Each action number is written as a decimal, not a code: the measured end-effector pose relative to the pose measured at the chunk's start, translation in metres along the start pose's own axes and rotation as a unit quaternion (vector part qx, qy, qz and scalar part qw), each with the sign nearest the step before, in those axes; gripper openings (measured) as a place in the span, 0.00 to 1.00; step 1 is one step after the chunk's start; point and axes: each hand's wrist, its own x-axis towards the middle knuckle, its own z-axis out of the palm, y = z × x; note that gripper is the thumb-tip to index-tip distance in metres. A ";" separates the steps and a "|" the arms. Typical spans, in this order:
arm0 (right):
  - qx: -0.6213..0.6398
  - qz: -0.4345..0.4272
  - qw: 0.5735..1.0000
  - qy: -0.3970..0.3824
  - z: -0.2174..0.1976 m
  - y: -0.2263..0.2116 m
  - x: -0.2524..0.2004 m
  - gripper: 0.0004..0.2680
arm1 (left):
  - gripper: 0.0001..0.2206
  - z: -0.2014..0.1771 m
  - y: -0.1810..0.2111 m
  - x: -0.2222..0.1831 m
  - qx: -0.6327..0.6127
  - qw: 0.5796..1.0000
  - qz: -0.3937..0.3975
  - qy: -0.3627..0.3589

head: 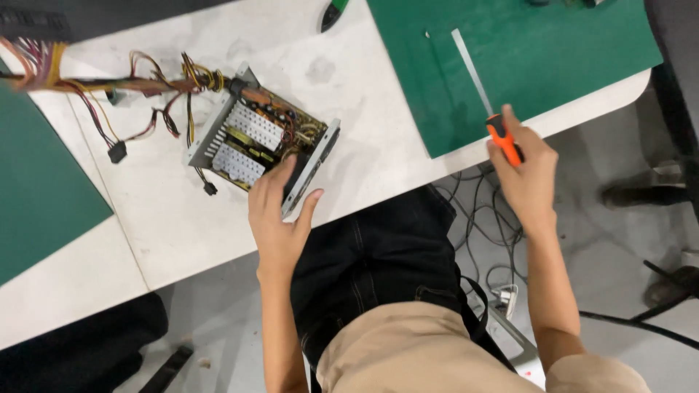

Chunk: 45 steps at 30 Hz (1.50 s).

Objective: Reassembling a cooling fan into a computer power supply unit using a manual screwdriver.

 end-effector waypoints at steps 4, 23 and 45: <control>-0.009 0.021 1.000 -0.020 0.029 0.022 0.008 0.18 | 0.19 0.005 0.002 0.000 0.116 0.992 0.043 0.029; 0.189 0.245 0.941 -0.136 -0.030 -0.069 -0.027 0.20 | 0.12 0.034 0.057 0.058 -0.250 0.963 -0.095 0.030; 0.162 -0.009 0.974 -0.156 -0.031 -0.069 -0.075 0.17 | 0.03 0.031 0.046 0.056 -0.477 0.863 -0.135 0.094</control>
